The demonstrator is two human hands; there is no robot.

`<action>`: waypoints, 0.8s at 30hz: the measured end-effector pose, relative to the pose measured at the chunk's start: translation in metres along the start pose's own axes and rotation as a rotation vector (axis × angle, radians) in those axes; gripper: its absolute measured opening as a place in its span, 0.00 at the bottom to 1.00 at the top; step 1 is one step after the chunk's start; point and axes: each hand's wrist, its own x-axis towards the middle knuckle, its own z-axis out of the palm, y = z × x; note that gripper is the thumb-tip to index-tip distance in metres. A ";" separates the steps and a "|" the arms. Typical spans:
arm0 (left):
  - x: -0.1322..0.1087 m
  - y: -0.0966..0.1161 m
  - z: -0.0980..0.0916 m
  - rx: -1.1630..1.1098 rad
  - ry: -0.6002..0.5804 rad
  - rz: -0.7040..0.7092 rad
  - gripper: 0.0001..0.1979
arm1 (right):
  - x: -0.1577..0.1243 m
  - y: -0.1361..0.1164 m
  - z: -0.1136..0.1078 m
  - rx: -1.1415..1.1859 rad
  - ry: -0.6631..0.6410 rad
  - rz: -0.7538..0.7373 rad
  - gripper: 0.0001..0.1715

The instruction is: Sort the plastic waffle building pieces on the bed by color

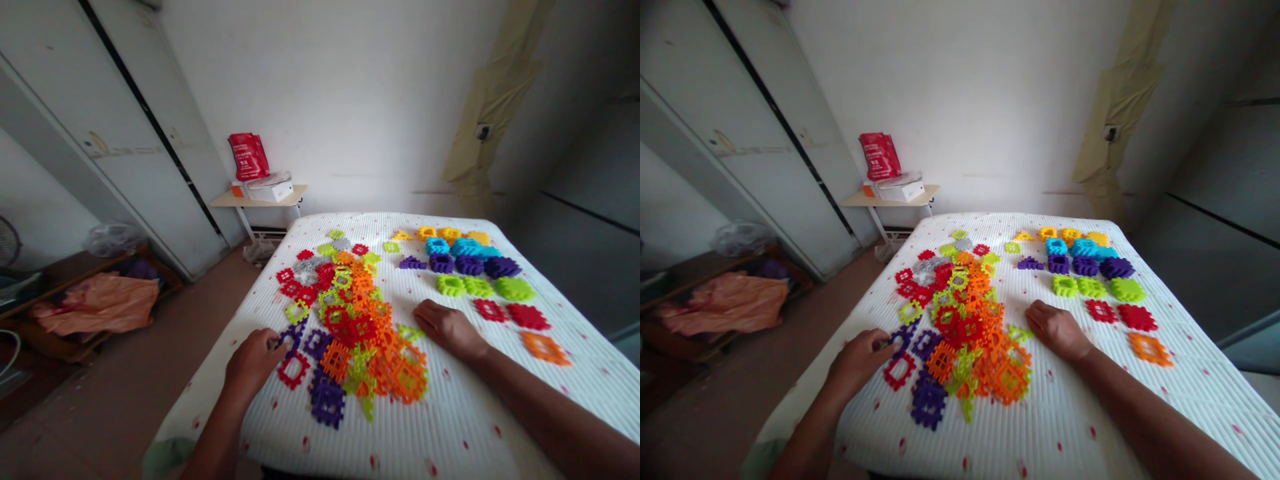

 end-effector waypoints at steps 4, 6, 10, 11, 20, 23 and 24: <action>0.005 0.000 0.009 -0.018 0.028 0.006 0.08 | 0.001 -0.001 0.001 0.025 0.022 0.026 0.22; 0.006 0.000 0.010 -0.069 0.059 -0.024 0.07 | 0.001 -0.002 0.001 0.037 0.039 0.030 0.22; 0.003 0.007 0.009 -0.264 0.167 -0.042 0.07 | 0.000 -0.003 0.001 0.056 0.038 0.047 0.22; 0.003 0.011 0.008 -0.341 0.193 -0.027 0.07 | 0.000 -0.002 0.002 0.064 0.040 0.054 0.21; 0.026 0.073 0.012 -1.067 -0.030 0.059 0.12 | 0.014 -0.013 -0.007 0.233 0.257 0.115 0.14; 0.034 0.097 0.019 -1.173 -0.101 0.044 0.14 | 0.026 -0.031 -0.015 0.305 0.347 0.076 0.13; 0.035 0.104 0.022 -1.190 -0.124 0.045 0.14 | 0.030 -0.039 -0.018 0.312 0.354 0.043 0.15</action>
